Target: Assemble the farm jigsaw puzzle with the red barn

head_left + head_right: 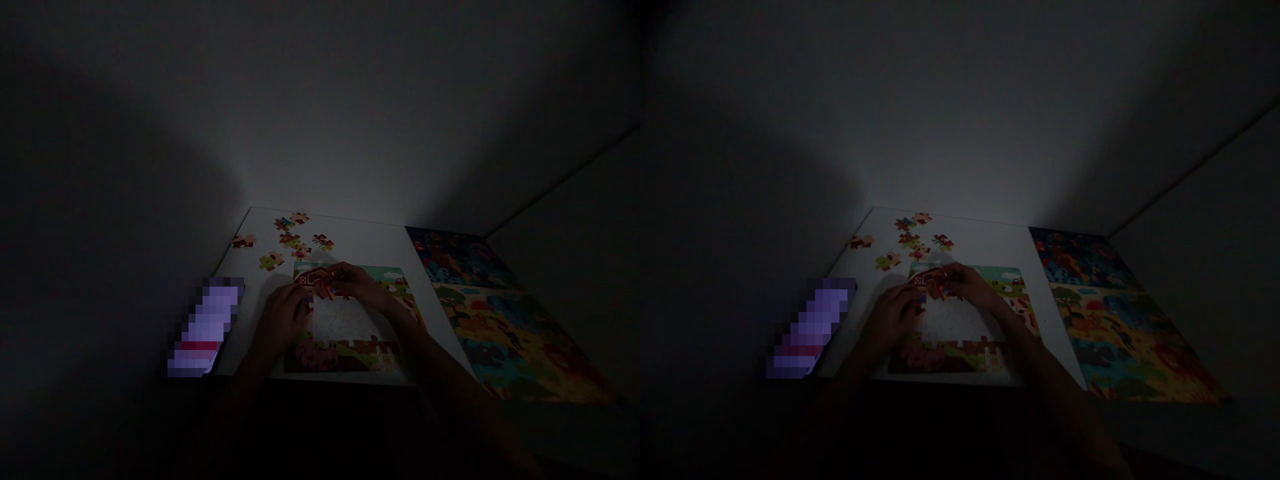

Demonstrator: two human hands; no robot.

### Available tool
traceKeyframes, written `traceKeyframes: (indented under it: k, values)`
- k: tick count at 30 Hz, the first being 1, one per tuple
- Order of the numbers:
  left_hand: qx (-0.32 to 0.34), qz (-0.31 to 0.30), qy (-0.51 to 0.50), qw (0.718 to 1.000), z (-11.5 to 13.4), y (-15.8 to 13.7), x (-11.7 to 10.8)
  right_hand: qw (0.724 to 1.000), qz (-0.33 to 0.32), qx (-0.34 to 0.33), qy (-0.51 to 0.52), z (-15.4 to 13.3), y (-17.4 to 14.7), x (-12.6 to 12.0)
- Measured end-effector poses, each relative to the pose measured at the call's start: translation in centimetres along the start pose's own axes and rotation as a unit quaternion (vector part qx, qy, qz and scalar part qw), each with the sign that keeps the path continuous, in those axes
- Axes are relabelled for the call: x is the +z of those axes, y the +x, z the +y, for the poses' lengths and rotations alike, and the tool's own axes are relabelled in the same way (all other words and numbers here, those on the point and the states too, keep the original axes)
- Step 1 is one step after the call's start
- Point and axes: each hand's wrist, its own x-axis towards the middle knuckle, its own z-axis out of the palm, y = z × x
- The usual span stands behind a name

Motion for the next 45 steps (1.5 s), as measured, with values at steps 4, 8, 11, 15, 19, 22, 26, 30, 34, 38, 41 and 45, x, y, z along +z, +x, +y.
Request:
traceKeyframes:
  k: [4,8,11,15,19,22,26,30,34,38,41,45]
  values:
    - [0.017,-0.009,0.009,1.000,0.1,-0.1,-0.1,0.999,-0.009,-0.025,0.030,0.4,-0.3,0.1]
    - [0.014,-0.018,0.016,1.000,0.0,-0.1,-0.1,0.998,0.013,-0.033,0.045,1.0,-0.5,0.0]
    - [0.015,-0.025,0.019,0.999,0.0,-0.1,0.0,0.999,0.021,-0.032,0.036,1.0,-0.7,0.0]
    - [0.026,-0.030,0.025,0.999,0.0,-0.2,-0.1,0.999,0.018,-0.035,0.019,0.7,-1.1,0.1]
    - [0.039,-0.033,0.026,0.998,0.0,-0.4,-0.1,0.999,0.000,-0.043,0.015,0.8,-1.3,0.3]
    - [0.036,-0.041,0.031,0.998,0.0,-0.5,-0.2,0.998,-0.020,-0.051,0.004,0.9,-1.3,0.8]
    - [0.047,-0.052,0.029,0.997,0.0,-0.4,-0.3,0.994,-0.011,-0.064,-0.086,0.0,-1.5,1.1]
    - [0.052,-0.052,0.022,0.997,0.0,-0.5,-0.4,0.991,-0.019,-0.055,-0.121,-1.4,-2.0,1.1]
    - [0.063,-0.057,0.016,0.996,0.0,-0.6,-0.4,0.990,-0.020,-0.056,-0.127,-1.7,-2.2,1.2]
    - [0.073,-0.067,0.014,0.995,0.0,-0.6,-0.5,0.985,-0.022,-0.087,-0.145,-1.2,-2.0,1.4]
    - [0.089,-0.077,0.008,0.993,0.2,-0.6,-0.7,0.980,-0.037,-0.121,-0.151,-0.9,-1.8,1.5]
    - [0.101,-0.066,-0.002,0.993,0.2,-0.6,-0.8,0.978,-0.012,-0.148,-0.147,-0.4,-1.6,1.5]
